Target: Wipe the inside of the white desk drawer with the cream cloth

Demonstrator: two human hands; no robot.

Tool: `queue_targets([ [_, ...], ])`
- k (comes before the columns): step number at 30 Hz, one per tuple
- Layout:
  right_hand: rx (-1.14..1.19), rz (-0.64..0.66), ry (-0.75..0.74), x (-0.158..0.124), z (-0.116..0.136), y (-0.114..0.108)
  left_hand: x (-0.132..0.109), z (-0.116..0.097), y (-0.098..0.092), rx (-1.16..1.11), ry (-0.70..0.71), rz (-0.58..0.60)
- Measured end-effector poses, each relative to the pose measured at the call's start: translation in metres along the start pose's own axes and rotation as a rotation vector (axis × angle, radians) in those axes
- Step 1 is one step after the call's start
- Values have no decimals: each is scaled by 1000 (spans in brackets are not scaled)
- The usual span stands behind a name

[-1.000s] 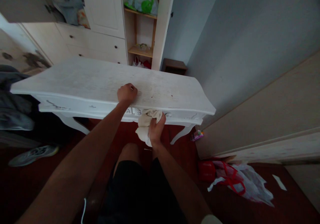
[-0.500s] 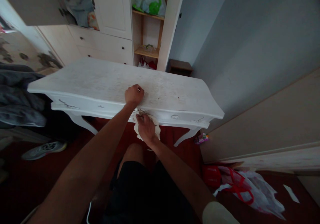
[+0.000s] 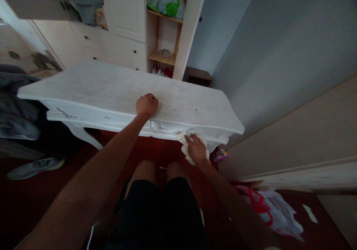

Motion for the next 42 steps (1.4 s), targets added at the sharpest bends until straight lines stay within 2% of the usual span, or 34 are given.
queue_targets([
  [4, -81, 8, 138, -17, -73, -12, 0, -1, -2, -3, -3, -11],
  [7, -85, -15, 262, -27, -119, -25, -1, -2, -5, -15, -4, -11],
  [10, -27, -109, 443, -34, -156, -44, -2, -2, -7, -17, -9, -7],
  [12, 33, -228, 514, -37, -174, -62, -2, -2, -7, -12, -10, -2],
  [14, 107, -376, 469, -35, -183, -81, -1, -2, -7, -7, -9, -1],
  [18, 217, -657, 286, -25, -186, -123, -2, -3, -8, 1, 0, 7],
  [21, 261, -850, 283, -10, -189, -153, -3, -3, -9, 10, -4, 23],
  [23, 313, -982, 281, 6, -190, -175, -3, -3, -10, 14, 0, 28],
  [25, 360, -1096, 216, 27, -188, -196, -3, -3, -10, 19, 14, 33],
  [28, 366, -1166, 70, 66, -175, -216, -2, -3, -9, 20, 30, 40],
  [30, 335, -1113, 24, 93, -160, -214, -2, -3, -9, 17, 41, 44],
  [32, 277, -978, 45, 117, -142, -198, -2, -3, -9, 15, 48, 46],
  [35, 151, -596, 109, 145, -111, -153, -2, -2, -9, 11, 47, 42],
  [37, 78, -311, 119, 155, -93, -120, -2, -1, -9, 6, 43, 43],
  [38, 55, -211, 126, 157, -87, -108, -1, 0, -8, 4, 42, 45],
  [40, 45, -106, 132, 159, -82, -96, -1, 0, -7, 1, 41, 48],
  [42, 98, -62, 80, 161, -84, -94, -1, 1, -7, -1, 41, 46],
])
Point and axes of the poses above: each hand's wrist, its own x-axis towards the middle knuckle, its own y-axis out of the palm, z = x × y, the point moved 6 cm from there along x, towards the middle knuckle, and after that the axes turned 7 degrees about -z, right-handed, at the moved point
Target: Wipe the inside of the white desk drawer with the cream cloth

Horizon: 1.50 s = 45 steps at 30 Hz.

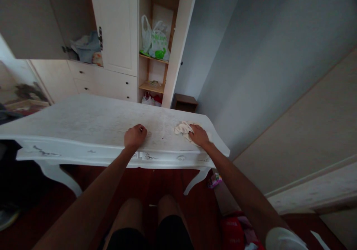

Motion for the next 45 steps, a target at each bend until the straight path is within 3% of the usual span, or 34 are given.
queue_targets([
  [3, 203, 13, -82, 4, -17, -8, 0, 0, -1, -2, -11, -4],
  [5, 395, -110, -14, 7, -42, -21, -1, 0, -2, -9, -17, 1],
  [8, 668, -436, 209, 1, -96, -36, -1, -1, -4, -29, -15, 2],
  [10, 819, -586, 401, -9, -131, -34, -1, -1, -5, -32, -18, -1],
  [14, 1061, -577, 681, -32, -171, -6, 1, 0, -4, -29, -36, -11],
  [18, 1064, -603, 628, -43, -177, 4, 1, 1, -5, -51, -41, -30],
  [28, 1071, -692, 577, -52, -175, -1, -1, 4, -5, -105, -55, -66],
  [45, 1037, -669, 565, -55, -174, -3, -5, 0, -5, -139, 23, -99],
])
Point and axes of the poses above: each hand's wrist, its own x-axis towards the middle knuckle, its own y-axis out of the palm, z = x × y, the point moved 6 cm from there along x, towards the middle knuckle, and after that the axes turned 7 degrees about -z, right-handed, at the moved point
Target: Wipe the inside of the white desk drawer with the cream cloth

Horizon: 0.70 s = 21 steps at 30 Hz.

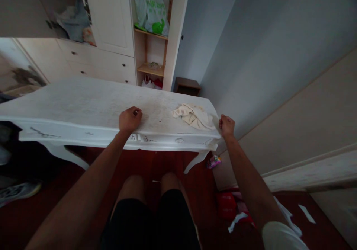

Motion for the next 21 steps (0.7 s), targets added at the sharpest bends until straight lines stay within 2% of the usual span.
queue_targets([
  [4, -11, 10, 13, 1, -2, 0, 0, 0, 1, -3, 14, -8],
  [11, 33, -59, -4, 1, 0, -5, -1, 1, 0, -13, 5, 0],
  [21, 52, -52, 6, 1, -3, -5, -2, 2, 0, -32, -7, -4],
])
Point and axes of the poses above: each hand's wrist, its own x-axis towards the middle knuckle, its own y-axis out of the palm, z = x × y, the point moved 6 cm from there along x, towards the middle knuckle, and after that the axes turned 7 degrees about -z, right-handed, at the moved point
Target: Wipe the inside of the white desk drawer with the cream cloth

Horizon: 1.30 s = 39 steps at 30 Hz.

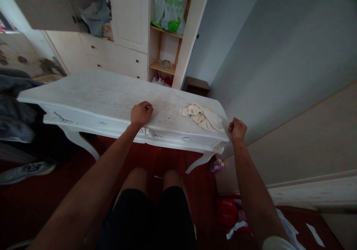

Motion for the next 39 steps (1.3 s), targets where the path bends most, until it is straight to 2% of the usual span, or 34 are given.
queue_targets([
  [9, -21, -10, 44, -1, 1, 1, 0, 0, 1, 4, 8, 0],
  [29, 39, 8, 16, 0, -2, 2, 2, 4, 3, -5, 13, -36],
  [39, -22, 59, -56, -1, -1, 2, 1, 1, 0, -23, 18, -30],
])
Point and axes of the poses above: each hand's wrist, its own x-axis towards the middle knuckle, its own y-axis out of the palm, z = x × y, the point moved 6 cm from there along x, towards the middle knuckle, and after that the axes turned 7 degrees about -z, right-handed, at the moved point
